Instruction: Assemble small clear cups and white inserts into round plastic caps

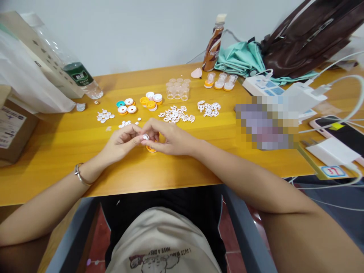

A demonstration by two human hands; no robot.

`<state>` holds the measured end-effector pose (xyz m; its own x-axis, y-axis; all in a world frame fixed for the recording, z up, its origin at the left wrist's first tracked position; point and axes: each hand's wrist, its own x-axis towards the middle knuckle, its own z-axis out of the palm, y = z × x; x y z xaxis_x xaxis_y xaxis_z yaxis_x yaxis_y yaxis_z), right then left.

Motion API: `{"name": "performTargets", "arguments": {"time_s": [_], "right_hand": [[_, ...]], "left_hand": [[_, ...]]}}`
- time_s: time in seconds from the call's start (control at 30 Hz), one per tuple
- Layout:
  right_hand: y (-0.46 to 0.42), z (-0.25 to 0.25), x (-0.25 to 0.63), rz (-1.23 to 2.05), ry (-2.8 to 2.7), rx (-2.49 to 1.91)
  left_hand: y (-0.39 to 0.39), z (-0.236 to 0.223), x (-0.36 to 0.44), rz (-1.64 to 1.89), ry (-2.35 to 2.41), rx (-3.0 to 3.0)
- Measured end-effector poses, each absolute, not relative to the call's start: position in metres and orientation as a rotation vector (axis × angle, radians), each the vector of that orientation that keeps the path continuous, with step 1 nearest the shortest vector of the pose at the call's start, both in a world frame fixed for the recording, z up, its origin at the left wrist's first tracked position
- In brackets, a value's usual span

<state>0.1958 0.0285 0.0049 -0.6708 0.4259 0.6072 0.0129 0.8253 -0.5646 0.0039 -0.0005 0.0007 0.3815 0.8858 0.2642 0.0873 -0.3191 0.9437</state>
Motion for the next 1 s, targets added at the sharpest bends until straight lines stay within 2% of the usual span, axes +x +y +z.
{"name": "performTargets", "arguments": {"time_s": [0.43, 0.8, 1.0], "right_hand": [[0.021, 0.008, 0.194, 0.727, -2.193, -0.364], [0.017, 0.012, 0.195, 0.991, -2.183, -0.302], [0.014, 0.014, 0.196, 0.826, -2.220, -0.288]], "left_hand": [[-0.004, 0.004, 0.003, 0.946, 0.908, 1.743], [-0.011, 0.009, 0.004, 0.916, 0.868, 1.850], [-0.015, 0.010, 0.000, 0.882, 0.828, 1.852]]}}
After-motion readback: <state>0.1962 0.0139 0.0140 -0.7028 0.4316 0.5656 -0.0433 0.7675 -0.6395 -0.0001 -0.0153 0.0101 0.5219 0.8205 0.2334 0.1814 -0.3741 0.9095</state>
